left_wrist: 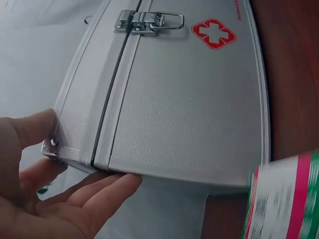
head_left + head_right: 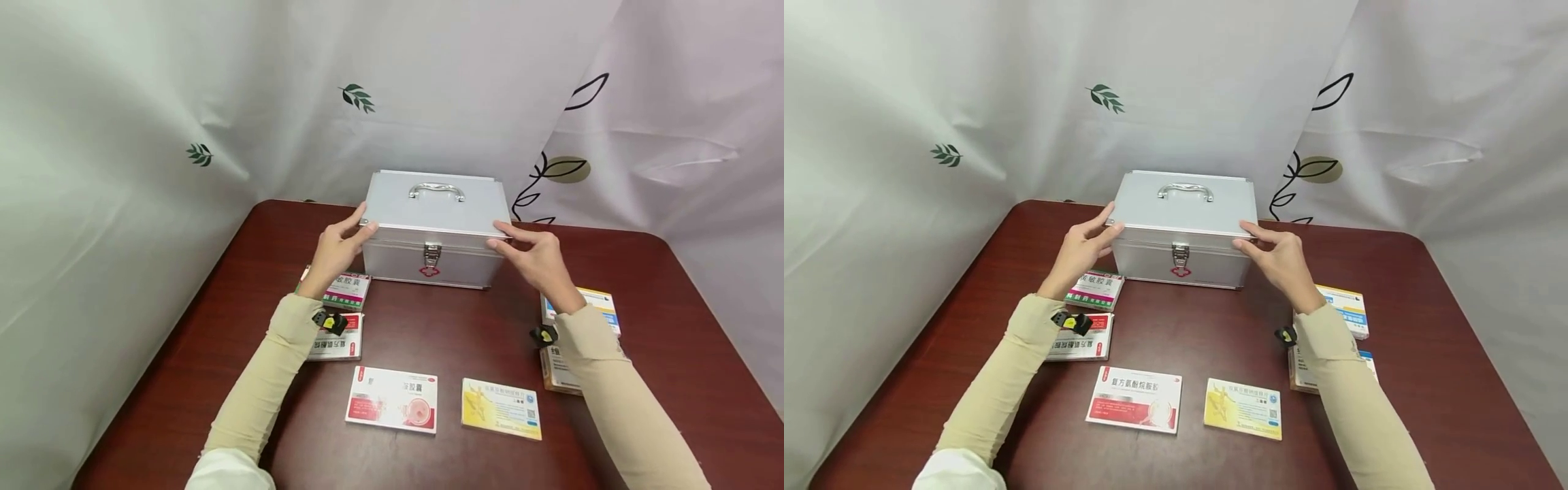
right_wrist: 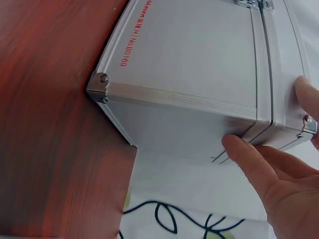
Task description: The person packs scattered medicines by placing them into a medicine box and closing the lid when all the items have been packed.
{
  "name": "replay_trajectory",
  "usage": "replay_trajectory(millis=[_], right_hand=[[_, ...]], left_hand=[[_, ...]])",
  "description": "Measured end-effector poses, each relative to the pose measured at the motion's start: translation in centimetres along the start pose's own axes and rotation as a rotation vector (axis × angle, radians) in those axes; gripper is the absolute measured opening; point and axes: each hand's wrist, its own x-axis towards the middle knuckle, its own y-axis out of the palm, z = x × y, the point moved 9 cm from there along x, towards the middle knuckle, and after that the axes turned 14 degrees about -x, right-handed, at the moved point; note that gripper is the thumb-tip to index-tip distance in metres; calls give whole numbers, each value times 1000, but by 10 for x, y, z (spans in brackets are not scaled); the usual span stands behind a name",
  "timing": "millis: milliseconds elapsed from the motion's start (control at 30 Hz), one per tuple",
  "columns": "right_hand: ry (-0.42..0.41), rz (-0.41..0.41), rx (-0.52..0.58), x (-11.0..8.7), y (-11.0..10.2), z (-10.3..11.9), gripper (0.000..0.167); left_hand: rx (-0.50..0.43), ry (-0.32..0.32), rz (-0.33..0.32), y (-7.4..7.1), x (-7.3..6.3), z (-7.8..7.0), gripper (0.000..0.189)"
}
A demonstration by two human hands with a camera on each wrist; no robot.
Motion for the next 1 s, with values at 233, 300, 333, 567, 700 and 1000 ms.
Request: replay_trajectory(millis=[233,300,333,567,700,1000], right_hand=[[10,-56,-6,-13,-14,-8,42],[5,-75,-9,-18,-18,-9,42],[8,-83,-16,-20,-19,-9,43],[23,-117,-39,-44,-28,-11,47],[-2,-134,-15,-54,-33,-6,47],[-4,-100,27,-76,-38,-1,49]], left_hand=[[-98,0,41,19,-9,-1,52],[-97,5,62,23,-11,-3,51],[-99,7,75,25,-12,-4,51],[-66,27,119,36,-39,-33,51],[-35,58,108,37,-49,-36,50],[14,111,85,36,-59,-16,51]])
